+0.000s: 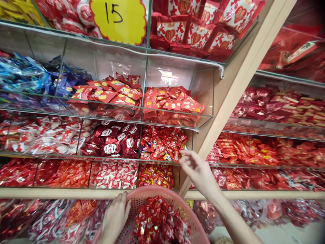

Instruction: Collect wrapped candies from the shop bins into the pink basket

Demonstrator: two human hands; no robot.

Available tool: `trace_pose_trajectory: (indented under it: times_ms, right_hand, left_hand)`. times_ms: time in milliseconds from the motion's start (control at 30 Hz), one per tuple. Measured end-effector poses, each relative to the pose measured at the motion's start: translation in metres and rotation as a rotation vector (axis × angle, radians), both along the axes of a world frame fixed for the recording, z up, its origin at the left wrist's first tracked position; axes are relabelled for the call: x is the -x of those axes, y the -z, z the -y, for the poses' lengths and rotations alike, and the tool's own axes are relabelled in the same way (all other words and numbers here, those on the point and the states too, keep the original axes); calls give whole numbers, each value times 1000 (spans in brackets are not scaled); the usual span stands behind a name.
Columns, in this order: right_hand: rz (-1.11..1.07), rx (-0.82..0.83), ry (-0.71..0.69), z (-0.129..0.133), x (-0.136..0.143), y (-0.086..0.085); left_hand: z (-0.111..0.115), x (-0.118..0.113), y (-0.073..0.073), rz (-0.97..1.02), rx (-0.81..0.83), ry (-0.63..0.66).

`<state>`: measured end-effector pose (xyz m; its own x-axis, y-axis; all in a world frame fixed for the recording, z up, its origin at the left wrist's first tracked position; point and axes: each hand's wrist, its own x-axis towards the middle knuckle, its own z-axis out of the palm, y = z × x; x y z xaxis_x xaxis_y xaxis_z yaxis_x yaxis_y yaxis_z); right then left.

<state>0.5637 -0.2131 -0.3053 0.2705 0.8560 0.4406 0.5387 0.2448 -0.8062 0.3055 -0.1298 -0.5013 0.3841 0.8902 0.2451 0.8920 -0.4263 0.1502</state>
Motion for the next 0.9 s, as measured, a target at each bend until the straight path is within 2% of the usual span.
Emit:
trace_pose_trajectory:
  times_ms: [133, 233, 367, 600, 900]
  right_hand:
    - [344, -47, 215, 1, -18, 8]
    - [471, -20, 256, 4, -19, 17]
    - [602, 9, 318, -2, -14, 17]
    - [717, 96, 382, -23, -9, 13]
    - [772, 94, 390, -30, -12, 11]
  left_hand:
    - [1, 0, -2, 10, -16, 12]
    - [1, 0, -2, -4, -18, 12]
    - [1, 1, 0, -21, -25, 21]
    - [-2, 2, 5, -9, -50, 15]
    - [0, 1, 0, -20, -4, 12]
